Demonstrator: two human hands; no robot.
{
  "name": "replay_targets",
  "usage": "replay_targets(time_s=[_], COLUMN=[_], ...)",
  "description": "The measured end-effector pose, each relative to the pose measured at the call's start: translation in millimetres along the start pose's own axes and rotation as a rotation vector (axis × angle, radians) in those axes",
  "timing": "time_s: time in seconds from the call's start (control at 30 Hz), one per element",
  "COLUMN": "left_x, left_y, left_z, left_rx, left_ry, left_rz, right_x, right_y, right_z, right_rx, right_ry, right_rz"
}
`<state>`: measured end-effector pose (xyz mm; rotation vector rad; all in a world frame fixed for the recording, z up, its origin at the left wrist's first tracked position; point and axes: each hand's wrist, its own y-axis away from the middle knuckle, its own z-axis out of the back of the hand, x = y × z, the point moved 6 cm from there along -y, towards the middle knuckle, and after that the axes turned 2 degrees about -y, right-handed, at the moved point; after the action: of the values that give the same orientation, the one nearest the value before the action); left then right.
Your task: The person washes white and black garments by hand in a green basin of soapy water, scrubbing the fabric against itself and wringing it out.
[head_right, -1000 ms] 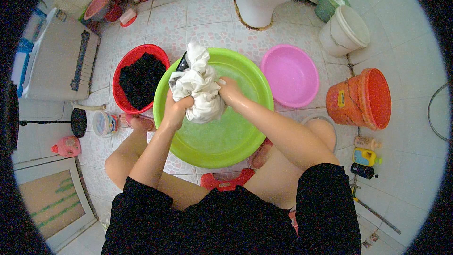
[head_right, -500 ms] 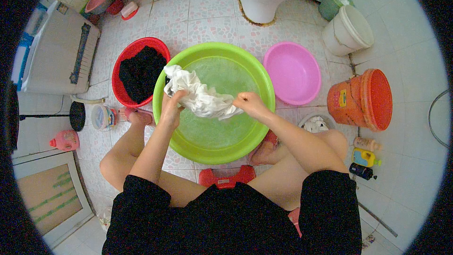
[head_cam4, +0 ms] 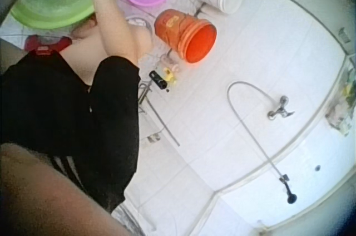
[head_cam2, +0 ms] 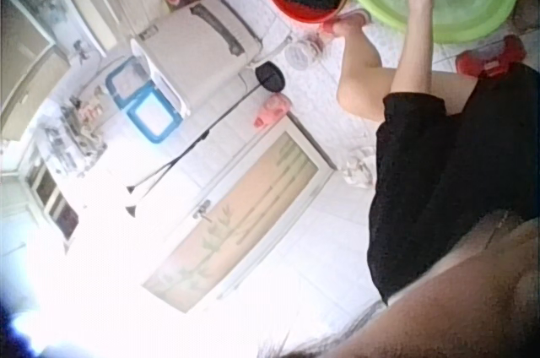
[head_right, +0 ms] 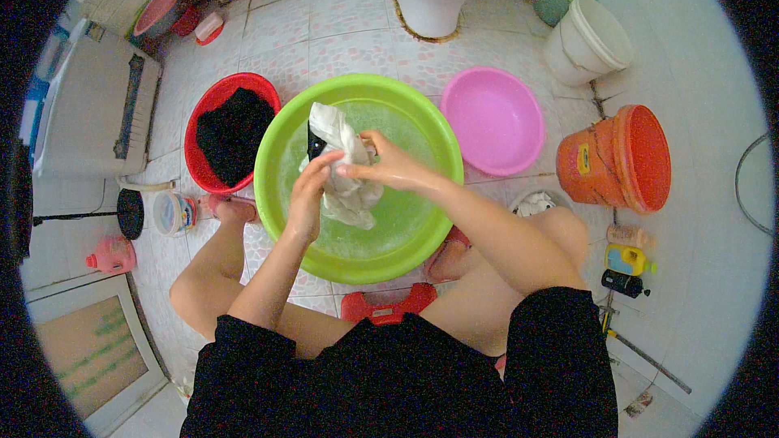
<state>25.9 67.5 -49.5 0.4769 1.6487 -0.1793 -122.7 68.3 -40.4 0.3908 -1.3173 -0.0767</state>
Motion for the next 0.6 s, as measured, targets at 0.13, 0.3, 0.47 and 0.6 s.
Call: replay_targets(time_s=[0.13,0.3,0.47,0.6], left_x=[-32,-43,-1,34], left_y=[7,-6,-10,-4], left_z=[-10,23,18,11], left_rx=[-0.04,-0.122,0.041,0.084], left_ry=[-0.271,-0.067,-0.417,-0.637], left_rz=[-0.205,-0.127,-0.019,-0.046], right_x=[-20,-47,-38,-46], right_y=[-7,-5,-3,-4], right_z=[9,29,20,22], right_rx=[-0.001,-0.131,0.03,0.047], right_ry=[0.104,0.249,-0.03,-0.051], right_rz=[0.023,-0.065,-0.079,-0.122])
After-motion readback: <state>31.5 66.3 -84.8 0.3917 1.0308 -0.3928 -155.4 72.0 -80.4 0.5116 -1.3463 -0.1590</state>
